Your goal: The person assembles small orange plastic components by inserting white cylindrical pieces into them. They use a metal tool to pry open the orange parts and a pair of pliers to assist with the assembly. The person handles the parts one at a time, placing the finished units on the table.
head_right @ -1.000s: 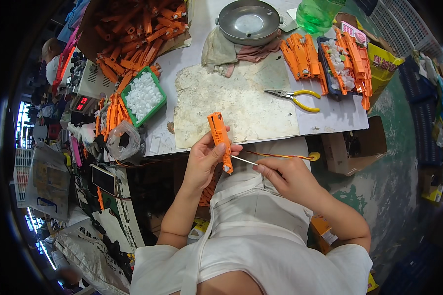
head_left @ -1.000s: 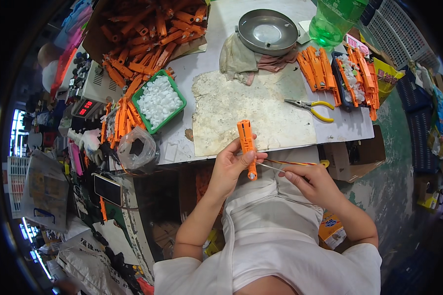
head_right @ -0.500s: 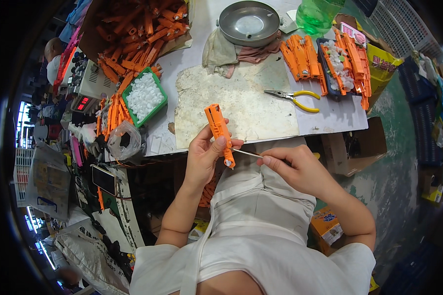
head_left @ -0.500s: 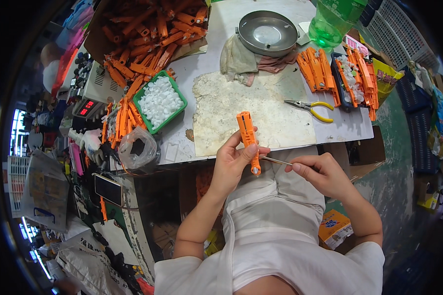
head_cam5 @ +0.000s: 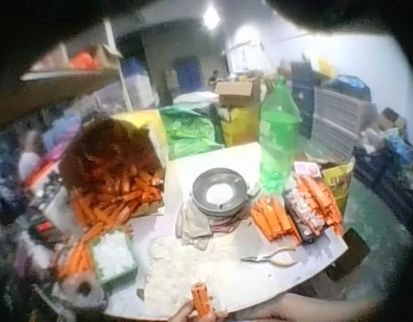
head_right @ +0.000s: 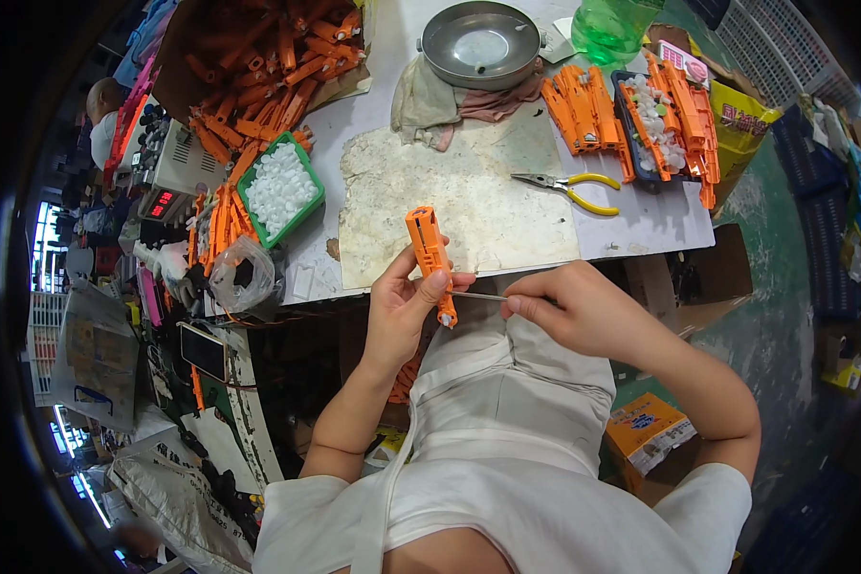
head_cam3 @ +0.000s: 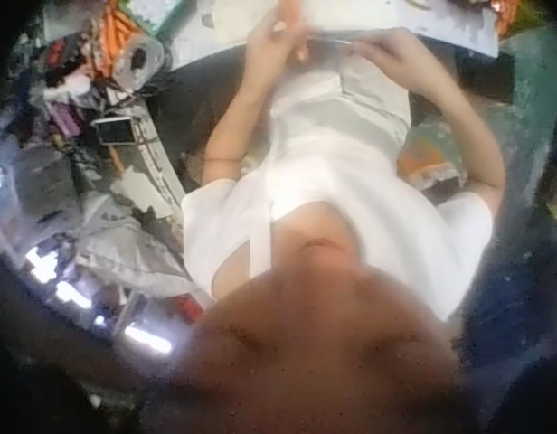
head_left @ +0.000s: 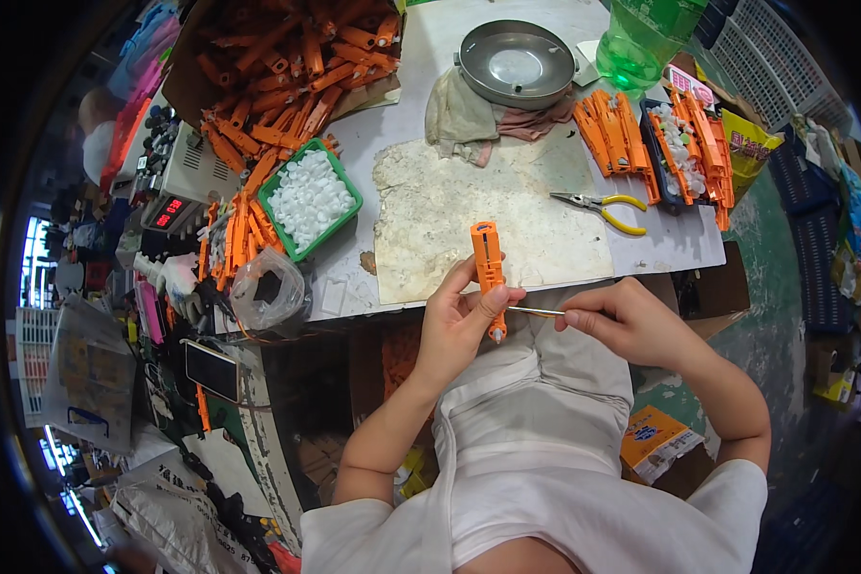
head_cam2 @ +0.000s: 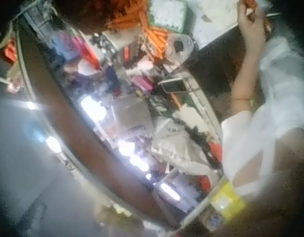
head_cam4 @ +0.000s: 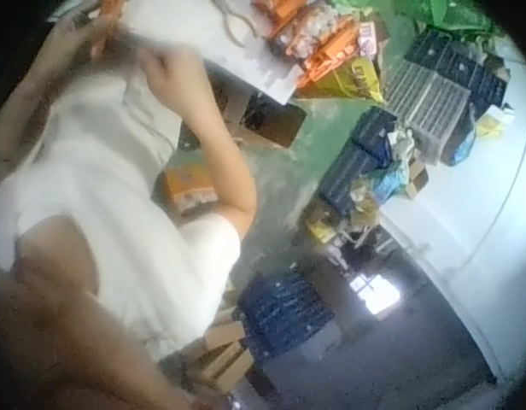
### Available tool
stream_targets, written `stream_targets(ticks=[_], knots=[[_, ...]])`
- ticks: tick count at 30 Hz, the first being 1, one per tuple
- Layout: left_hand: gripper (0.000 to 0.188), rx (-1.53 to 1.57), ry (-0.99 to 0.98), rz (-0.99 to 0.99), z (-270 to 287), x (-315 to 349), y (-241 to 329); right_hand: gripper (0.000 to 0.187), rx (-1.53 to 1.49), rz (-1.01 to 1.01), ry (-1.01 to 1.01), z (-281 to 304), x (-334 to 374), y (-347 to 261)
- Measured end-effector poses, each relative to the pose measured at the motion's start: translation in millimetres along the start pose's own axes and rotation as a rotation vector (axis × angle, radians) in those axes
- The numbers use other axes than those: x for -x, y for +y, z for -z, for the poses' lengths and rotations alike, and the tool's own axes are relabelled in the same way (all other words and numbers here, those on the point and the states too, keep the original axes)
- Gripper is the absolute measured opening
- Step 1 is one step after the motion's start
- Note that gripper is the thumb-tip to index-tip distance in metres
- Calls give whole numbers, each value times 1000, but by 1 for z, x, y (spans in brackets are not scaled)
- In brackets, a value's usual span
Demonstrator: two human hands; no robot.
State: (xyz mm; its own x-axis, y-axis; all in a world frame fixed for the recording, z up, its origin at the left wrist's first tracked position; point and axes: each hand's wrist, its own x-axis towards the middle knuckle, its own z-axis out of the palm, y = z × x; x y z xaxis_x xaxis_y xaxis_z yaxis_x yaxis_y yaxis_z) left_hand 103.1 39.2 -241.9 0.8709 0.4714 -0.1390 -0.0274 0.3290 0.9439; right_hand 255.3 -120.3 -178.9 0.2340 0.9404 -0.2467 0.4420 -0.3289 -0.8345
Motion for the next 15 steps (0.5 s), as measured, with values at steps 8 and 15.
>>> stream_targets(ticks=[8, 15], knots=[[44, 96, 18, -6, 2, -5, 1, 22, 801, 425, 320, -35, 15, 10], [45, 162, -8, -74, 7, -9, -3, 16, 136, 199, 239, -33, 11, 13]])
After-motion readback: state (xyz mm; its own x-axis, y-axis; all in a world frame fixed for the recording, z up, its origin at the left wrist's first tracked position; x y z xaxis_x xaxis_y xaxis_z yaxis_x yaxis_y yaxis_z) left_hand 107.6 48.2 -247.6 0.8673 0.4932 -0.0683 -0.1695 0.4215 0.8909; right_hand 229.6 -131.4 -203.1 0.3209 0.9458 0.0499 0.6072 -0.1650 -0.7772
